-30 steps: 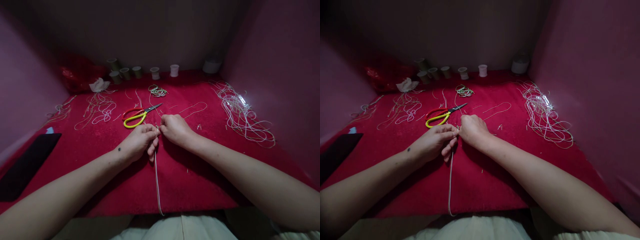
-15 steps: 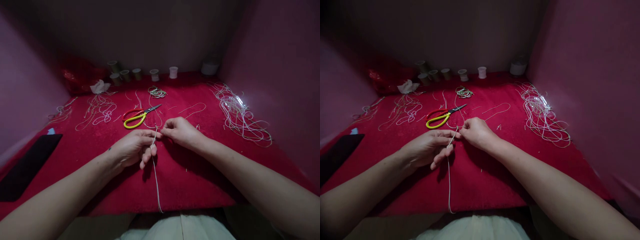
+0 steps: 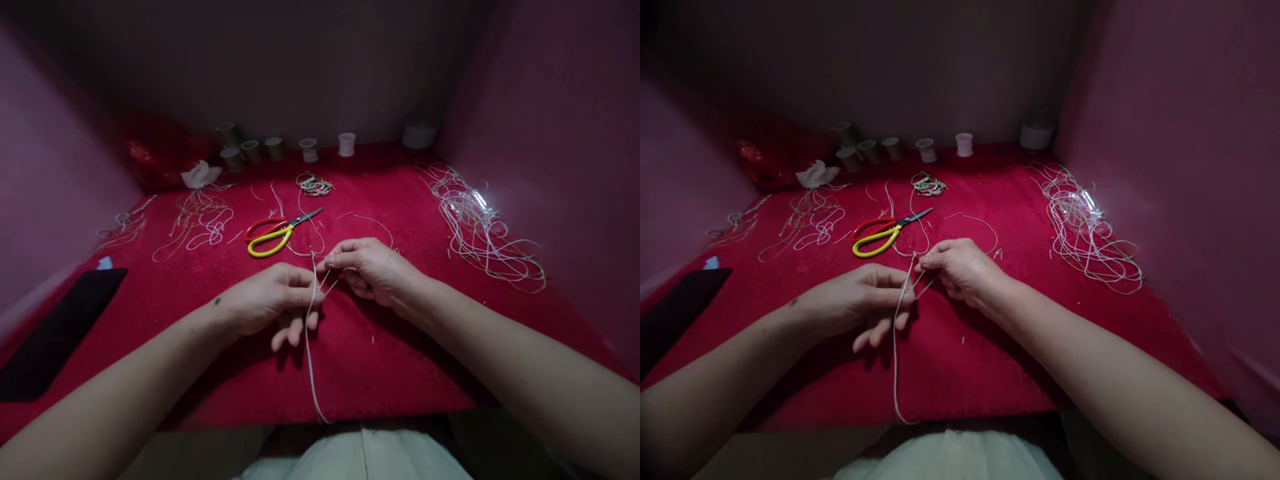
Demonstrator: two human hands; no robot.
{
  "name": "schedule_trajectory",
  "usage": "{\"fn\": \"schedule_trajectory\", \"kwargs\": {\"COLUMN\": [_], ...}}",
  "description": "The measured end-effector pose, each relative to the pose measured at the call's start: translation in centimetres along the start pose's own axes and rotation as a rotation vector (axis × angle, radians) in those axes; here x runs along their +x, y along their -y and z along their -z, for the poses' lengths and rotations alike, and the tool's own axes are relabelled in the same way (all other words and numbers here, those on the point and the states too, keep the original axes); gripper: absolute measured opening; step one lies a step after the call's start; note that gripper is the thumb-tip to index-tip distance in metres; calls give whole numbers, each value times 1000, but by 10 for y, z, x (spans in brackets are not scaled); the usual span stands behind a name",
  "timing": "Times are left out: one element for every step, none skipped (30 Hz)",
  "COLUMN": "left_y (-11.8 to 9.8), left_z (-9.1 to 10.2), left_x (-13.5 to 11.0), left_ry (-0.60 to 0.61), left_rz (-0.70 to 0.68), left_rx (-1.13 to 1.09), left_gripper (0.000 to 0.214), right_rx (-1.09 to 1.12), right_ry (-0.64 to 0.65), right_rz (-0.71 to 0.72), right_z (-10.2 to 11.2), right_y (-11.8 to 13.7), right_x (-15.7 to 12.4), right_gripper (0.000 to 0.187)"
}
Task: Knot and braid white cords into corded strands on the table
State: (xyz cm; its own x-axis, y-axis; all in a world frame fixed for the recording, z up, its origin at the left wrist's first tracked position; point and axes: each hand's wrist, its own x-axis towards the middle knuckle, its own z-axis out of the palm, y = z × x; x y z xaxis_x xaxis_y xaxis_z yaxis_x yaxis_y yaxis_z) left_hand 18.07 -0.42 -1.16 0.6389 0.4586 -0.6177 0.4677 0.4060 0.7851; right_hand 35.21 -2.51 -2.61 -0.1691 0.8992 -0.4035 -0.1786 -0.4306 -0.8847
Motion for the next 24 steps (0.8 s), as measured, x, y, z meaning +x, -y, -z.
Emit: {"fn": "schedule_trajectory", "kwargs": {"left_y": [-3, -6, -8, -10, -10, -11, -10, -10, -9, -8, -7, -7, -7, -7, -8, -8, -9, -9, -8, -7, -6, -5, -3, -2], "left_z": [5, 12, 20, 28, 37, 47, 57, 67, 77, 86, 93, 97, 99, 97, 93, 86, 79, 70, 62, 55, 49, 44, 40, 38], "left_x": [-4, -9, -14, -19, -24, -28, -33, -37, -41, -44, -47, -49, -50, -50, -49, -48, -45, -41, -38, -33, -29, -25, -22, -19], "left_ry": [-62, -136, -212, -288, -403, -504, -601, -663, -695, -746, -799, -846, -874, -867, -827, -762, -688, -617, -573, -562, -572, -596, -622, -639], "left_rz": [0, -17, -55, -109, -179, -235, -273, -289, -289, -277, -255, -216, -173, -133, -102, -89, -89, -100, -125, -163, -213, -271, -330, -391], "left_rx": [176, 363, 559, 758, 954, 1138, 1280, 1370, 1410, 1422, 1413, 1384, 1337, 1267, 1177, 1073, 963, 865, 795, 763, 762, 785, 818, 849], "left_gripper": [19, 21, 22, 22, 21, 20, 19, 18, 16, 13, 11, 11, 12, 13, 14, 16, 18, 19, 20, 21, 21, 22, 22, 22], "right_rx": [10, 12, 8, 3, -4, -14, -28, -46, -72, -102, -134, -161, -178, -183, -176, -159, -134, -106, -76, -44, -7, 31, 65, 93], "right_ry": [-2, -6, -8, -9, -12, -16, -23, -29, -32, -42, -53, -63, -68, -70, -65, -55, -40, -26, -8, 15, 41, 66, 89, 107], "right_rz": [-15, -30, -43, -51, -56, -55, -49, -40, -29, -16, 0, 16, 32, 50, 66, 82, 99, 118, 134, 144, 147, 142, 130, 118], "right_z": [1, 2, 2, 2, 3, 3, 4, 5, 6, 7, 8, 9, 9, 8, 8, 7, 6, 5, 4, 3, 3, 3, 3, 3], "right_y": [1, 2, 3, 3, 4, 4, 4, 4, 4, 4, 4, 3, 3, 2, 1, 1, 0, -1, -1, -1, -1, -1, 0, 0], "right_x": [0, 0, 0, 0, 0, 1, 2, 3, 4, 5, 6, 7, 7, 8, 9, 9, 9, 10, 10, 10, 10, 11, 11, 11], "right_gripper": [10, 11, 13, 14, 16, 16, 17, 17, 17, 16, 16, 15, 14, 13, 12, 12, 12, 11, 10, 9, 8, 6, 4, 4]}}
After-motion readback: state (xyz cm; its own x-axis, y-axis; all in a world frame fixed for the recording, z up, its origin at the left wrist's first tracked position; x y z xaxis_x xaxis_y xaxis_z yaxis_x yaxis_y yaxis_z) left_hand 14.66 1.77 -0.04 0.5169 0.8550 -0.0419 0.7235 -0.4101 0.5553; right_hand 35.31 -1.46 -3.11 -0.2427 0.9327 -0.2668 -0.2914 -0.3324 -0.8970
